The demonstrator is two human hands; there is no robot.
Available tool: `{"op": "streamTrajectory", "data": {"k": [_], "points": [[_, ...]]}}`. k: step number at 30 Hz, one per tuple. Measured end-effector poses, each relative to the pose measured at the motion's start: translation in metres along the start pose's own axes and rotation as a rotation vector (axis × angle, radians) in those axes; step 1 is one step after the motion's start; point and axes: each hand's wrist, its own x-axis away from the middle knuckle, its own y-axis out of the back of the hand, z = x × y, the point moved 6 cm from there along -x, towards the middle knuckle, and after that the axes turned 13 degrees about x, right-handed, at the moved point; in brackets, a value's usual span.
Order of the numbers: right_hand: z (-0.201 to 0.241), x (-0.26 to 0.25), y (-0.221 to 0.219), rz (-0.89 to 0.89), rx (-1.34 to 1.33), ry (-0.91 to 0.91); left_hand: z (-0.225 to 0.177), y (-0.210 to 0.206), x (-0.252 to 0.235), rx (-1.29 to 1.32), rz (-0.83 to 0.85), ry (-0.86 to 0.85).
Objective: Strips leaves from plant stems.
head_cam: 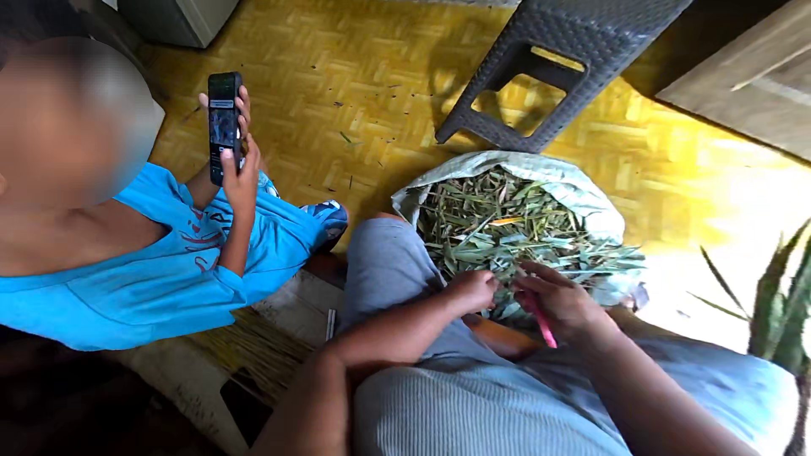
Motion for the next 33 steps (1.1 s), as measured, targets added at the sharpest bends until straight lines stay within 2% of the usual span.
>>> {"op": "streamTrajectory", "data": {"k": [5,9,17,23,28,33], "points": [[0.007,0.007,-0.007,0.027,-0.013,-0.064,-0.002,0.002,0.007,0.122,-0.030,0.048],[0.003,0.005,-0.001,-0.001,0.015,-0.045,0.001,0.000,0.004,0.164,-0.045,0.044],[-0.002,0.004,-0.002,0.043,-0.100,-0.072,0.008,0.000,0.000,0.161,-0.043,0.040],[-0.002,0.002,0.001,0.010,-0.216,-0.108,0.008,-0.001,0.001,0.176,-0.001,0.035],[-0.002,-0.002,0.016,-0.077,-0.196,-0.098,0.005,0.004,0.005,0.071,-0.031,0.063],[0.004,0.015,-0.005,0.059,-0.015,-0.025,0.006,0.005,0.003,0.090,-0.058,0.073]]}}
